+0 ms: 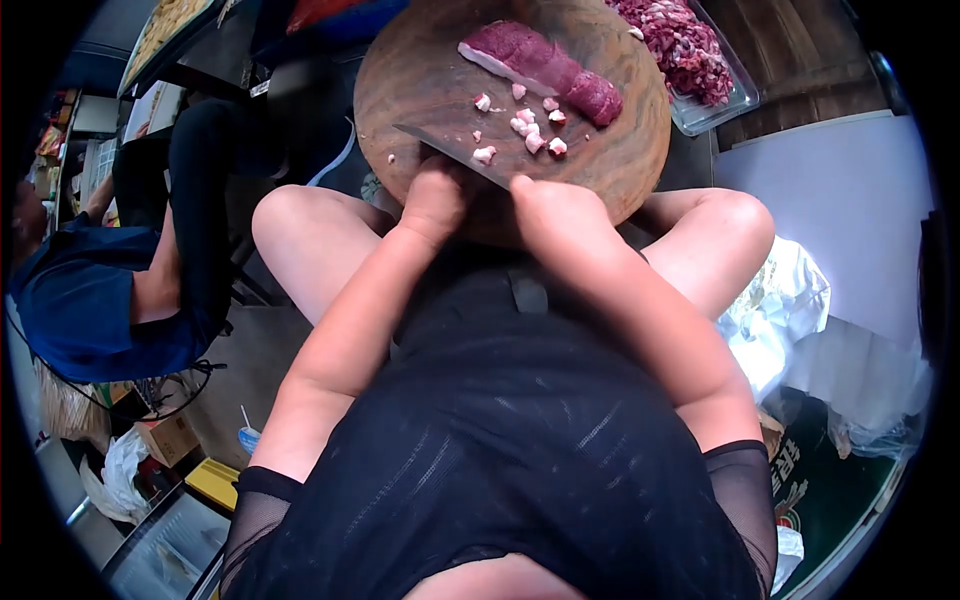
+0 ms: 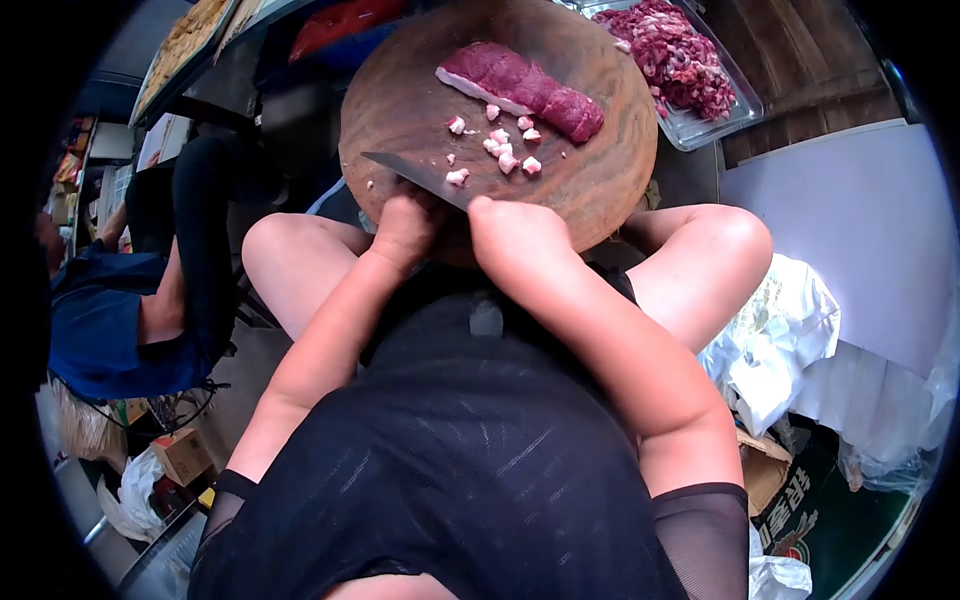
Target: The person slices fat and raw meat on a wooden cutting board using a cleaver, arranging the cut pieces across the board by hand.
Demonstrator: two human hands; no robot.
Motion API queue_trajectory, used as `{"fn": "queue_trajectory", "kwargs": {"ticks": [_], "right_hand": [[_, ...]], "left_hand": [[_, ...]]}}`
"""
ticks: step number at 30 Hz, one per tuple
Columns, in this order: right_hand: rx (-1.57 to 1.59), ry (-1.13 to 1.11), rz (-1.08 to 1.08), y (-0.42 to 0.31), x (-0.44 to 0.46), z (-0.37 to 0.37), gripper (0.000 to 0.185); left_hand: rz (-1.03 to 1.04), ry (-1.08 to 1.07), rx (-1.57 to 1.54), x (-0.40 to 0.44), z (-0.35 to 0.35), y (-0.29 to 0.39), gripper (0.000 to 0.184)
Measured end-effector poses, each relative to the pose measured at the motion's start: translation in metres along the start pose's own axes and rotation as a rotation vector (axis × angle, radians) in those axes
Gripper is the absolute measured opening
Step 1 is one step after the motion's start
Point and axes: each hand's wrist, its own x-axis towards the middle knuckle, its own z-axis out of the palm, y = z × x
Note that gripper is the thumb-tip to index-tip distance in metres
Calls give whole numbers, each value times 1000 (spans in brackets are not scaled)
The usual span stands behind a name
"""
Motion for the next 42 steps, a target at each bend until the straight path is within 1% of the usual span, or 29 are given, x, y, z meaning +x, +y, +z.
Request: {"fn": "queue_trajectory", "kwargs": {"ticks": [1,3,4,5,7,8,9,10,12,13,14,15,17,19,21,23,25,28,29,30,31,32,33,34,35,36,38,40,42], "right_hand": [[6,-23,-13,-4,15,2,16],[-6,-63,-38,-3,35,-2,20],[-30,-81,-50,-1,43,-6,22],[54,25,-20,13,52,5,17],[71,118,28,23,44,4,22],[88,182,56,27,35,6,24],[87,168,53,28,20,2,24],[99,161,51,27,2,-6,24],[105,163,50,29,-28,-11,23],[116,198,-6,31,-42,-7,18],[128,233,-60,31,-52,-5,15],[129,233,-52,30,-59,-5,15],[41,99,-30,28,-68,-6,13],[47,50,-4,24,-68,-5,12],[46,6,10,20,-60,-8,12],[15,-74,13,11,-46,-10,13],[38,-56,5,1,-22,0,14],[26,-60,-39,-13,22,2,19],[17,-89,-61,-10,36,3,20],[5,-117,-85,-7,47,4,21],[8,-147,-44,-2,52,-6,22],[100,-28,8,11,54,5,22],[104,101,13,17,46,12,22],[109,224,18,20,34,14,22],[107,213,13,23,21,12,22],[145,171,57,22,8,4,21],[189,131,110,21,-22,1,21],[166,159,-19,19,-48,-1,16],[105,114,-28,16,-63,1,13]], "left_hand": [[3,2,6,-1,1,-4,27],[-40,-119,-73,-4,1,-11,36],[-104,-167,-89,-2,-2,-7,33],[-122,-146,-60,-3,-5,0,32],[-134,-109,-32,0,-13,14,30],[-192,12,-65,-3,-14,18,28],[-258,129,-97,-9,-15,21,26],[-270,126,-101,-12,-19,22,26],[-21,16,15,-12,-31,15,23],[80,60,58,-13,-25,9,18],[83,59,56,-15,-19,4,18],[77,36,46,-14,-17,3,17],[71,3,31,-13,-12,3,16],[72,24,134,-14,-12,6,16],[70,38,81,-13,-8,1,18],[70,51,30,-13,-9,0,19],[84,5,83,-13,-12,4,20],[99,20,124,-15,-10,7,18],[50,-9,97,-16,-10,6,13],[74,-11,114,-14,-12,7,12],[32,-42,64,-14,-18,10,14],[-8,-69,12,-12,-22,13,15],[-7,-61,15,-12,-29,17,15],[-130,-17,-83,-13,-35,19,19],[-261,25,-183,-19,-40,19,23],[-257,0,-192,-27,-42,9,25],[-104,-6,-80,-32,-44,5,26],[-63,-40,-7,-32,-38,3,26],[-30,-80,60,-32,-29,1,26]]}}
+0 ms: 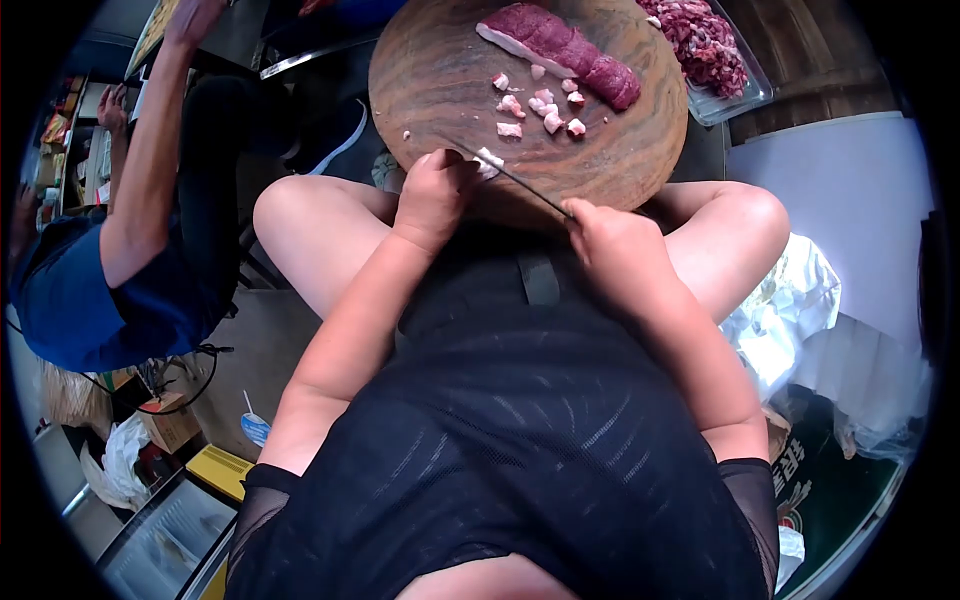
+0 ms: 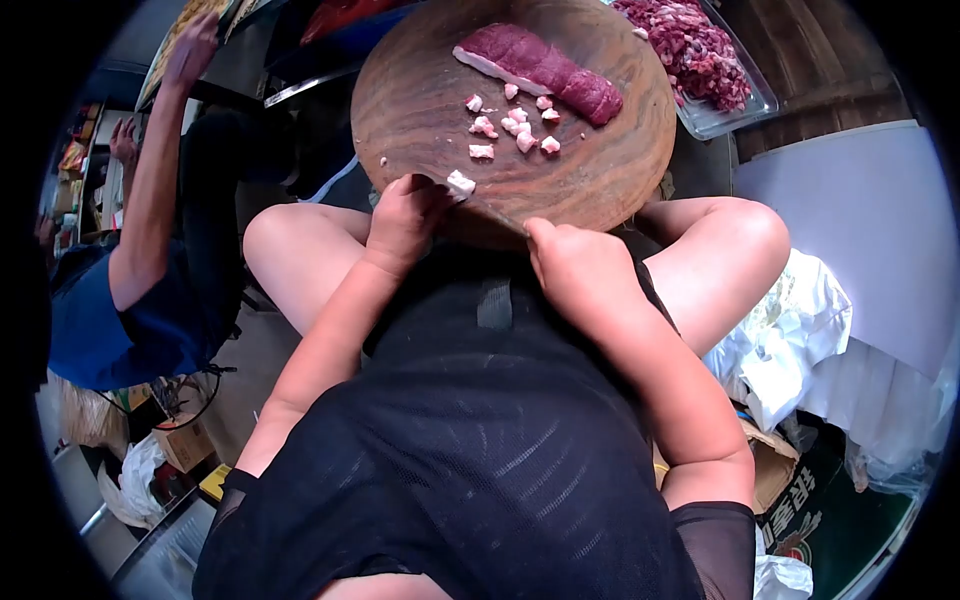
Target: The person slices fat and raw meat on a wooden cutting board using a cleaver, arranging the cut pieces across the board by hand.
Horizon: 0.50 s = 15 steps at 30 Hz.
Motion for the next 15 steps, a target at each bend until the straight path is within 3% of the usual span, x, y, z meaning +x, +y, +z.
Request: {"fn": "queue_trajectory", "kwargs": {"ticks": [5,12,14,15], "right_hand": [[-129,-186,46,-15,1,-1,7],[-4,-154,-57,-34,88,26,18],[-81,-209,-128,-32,118,26,17],[-37,-147,-88,-28,122,28,18]], "left_hand": [[47,115,23,4,11,0,18],[120,123,40,7,10,1,20],[-16,16,-2,5,8,2,19],[-106,-20,-173,7,1,6,22]]}}
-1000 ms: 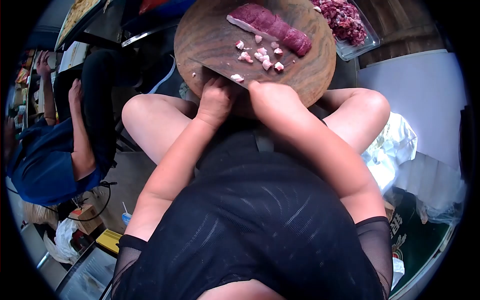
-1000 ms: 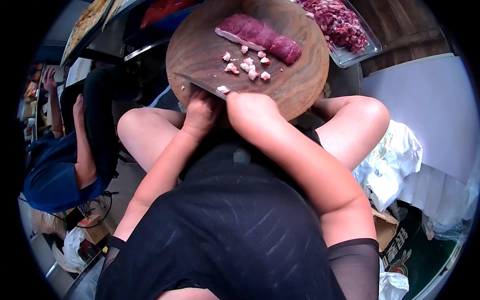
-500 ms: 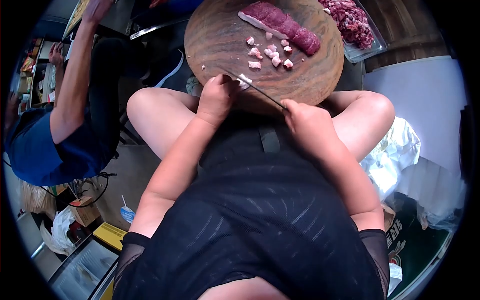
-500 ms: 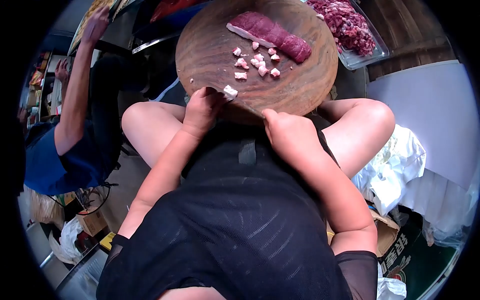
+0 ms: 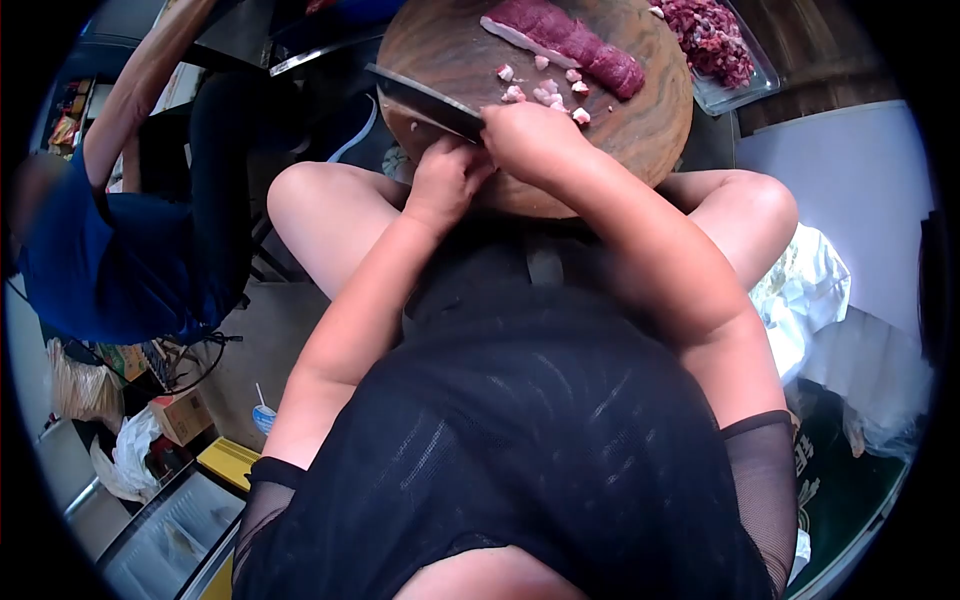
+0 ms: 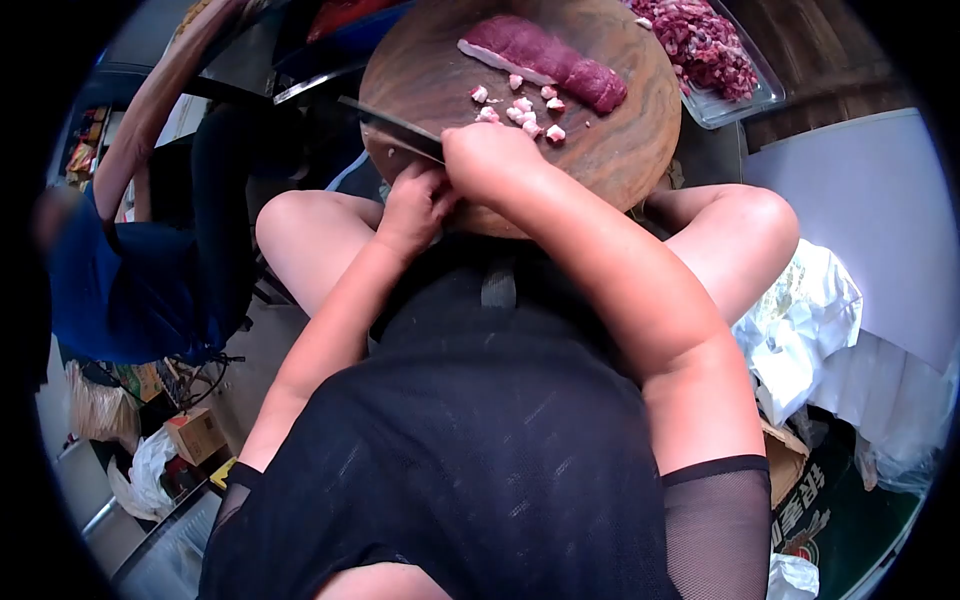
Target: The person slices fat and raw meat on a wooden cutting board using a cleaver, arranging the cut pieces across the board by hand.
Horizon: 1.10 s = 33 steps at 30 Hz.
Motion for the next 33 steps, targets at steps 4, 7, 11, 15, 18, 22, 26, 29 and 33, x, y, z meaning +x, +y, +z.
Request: {"fn": "queue_trajectory", "kwargs": {"ticks": [4,7,11,15,18,22,26,29,33], "right_hand": [[54,135,119,14,-27,-6,21],[111,155,85,14,-76,-9,18],[68,74,38,10,-117,-12,15],[17,-93,93,3,-120,-9,14],[53,-84,83,-8,-97,-10,18],[103,-63,41,-6,-42,-1,21],[65,-88,-19,16,-17,-1,26],[112,100,-8,46,-32,-19,25],[200,298,-65,104,-47,-56,28]], "left_hand": [[-142,87,-27,-18,-18,3,28],[-84,30,6,-24,-22,5,26],[97,32,130,-21,-5,-10,22],[102,-30,132,-14,-8,-1,22],[51,-26,54,-19,3,-17,29],[190,5,298,-11,3,-8,20],[89,-114,115,-9,6,16,17],[-33,-109,65,7,12,12,16],[30,55,51,44,20,15,19]]}}
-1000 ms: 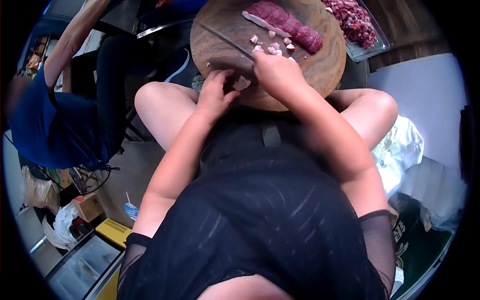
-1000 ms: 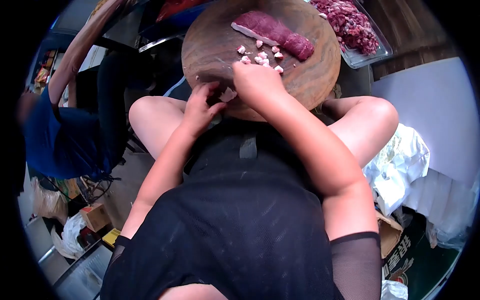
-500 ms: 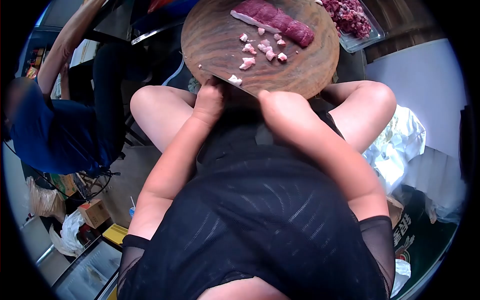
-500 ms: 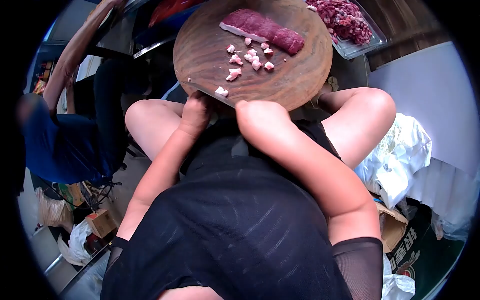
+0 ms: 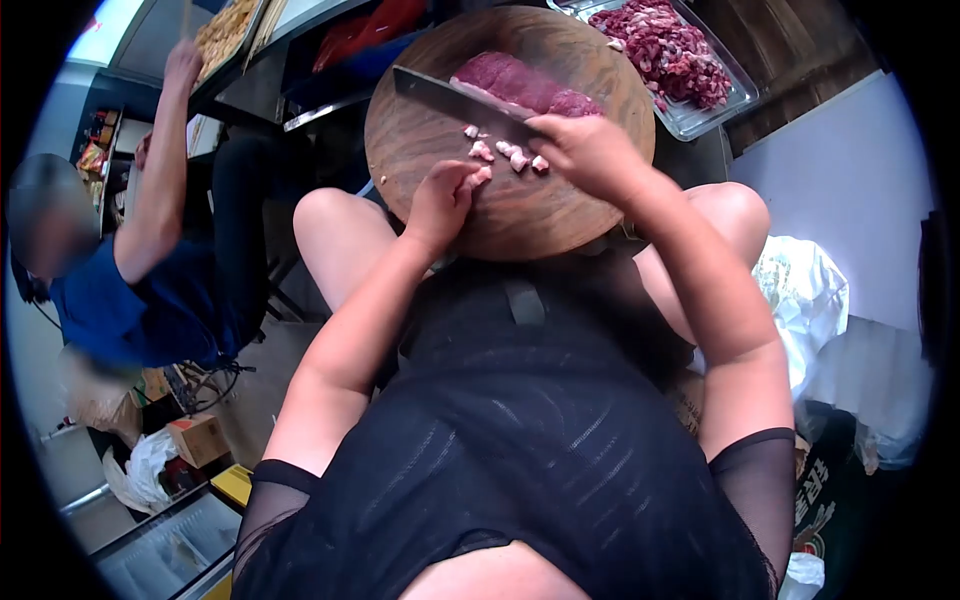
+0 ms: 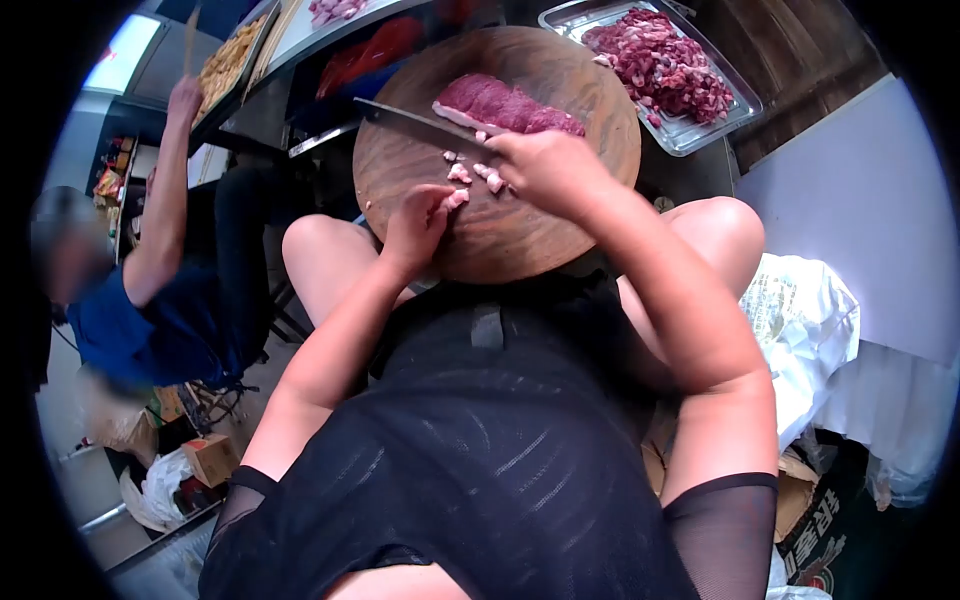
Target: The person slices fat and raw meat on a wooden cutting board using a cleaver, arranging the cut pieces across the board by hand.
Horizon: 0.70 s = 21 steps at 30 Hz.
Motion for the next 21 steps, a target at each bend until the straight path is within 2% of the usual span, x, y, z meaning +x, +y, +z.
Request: {"fn": "queue_trajectory", "kwargs": {"ticks": [2,4,5,8,9,10,13,15,16,18,20,21], "right_hand": [[-27,79,-72,31,-1,-26,27],[-83,219,-92,67,-6,-35,21],[-63,277,-56,84,-12,-29,22],[-35,358,66,98,-13,-23,23],[-41,368,146,96,-12,-23,24],[4,343,147,98,-6,-27,26],[8,412,74,108,7,-31,25],[70,405,94,108,11,-37,25],[25,379,165,104,10,-39,29],[93,264,239,100,12,-41,29],[50,274,214,93,11,-42,26],[14,256,196,94,13,-37,25]], "left_hand": [[65,39,-31,17,12,-12,24],[-333,-51,-374,39,19,-7,27],[-330,-67,-361,50,21,-4,27],[-213,-19,345,78,29,1,46],[-221,22,405,84,38,-4,64],[-273,14,407,94,42,6,66],[-354,-40,390,110,51,16,62],[-202,75,350,113,55,-2,67],[-148,179,340,116,53,-2,62],[-461,122,243,124,40,-1,56],[-499,134,232,119,43,-53,52],[-527,21,66,123,33,-21,55]]}}
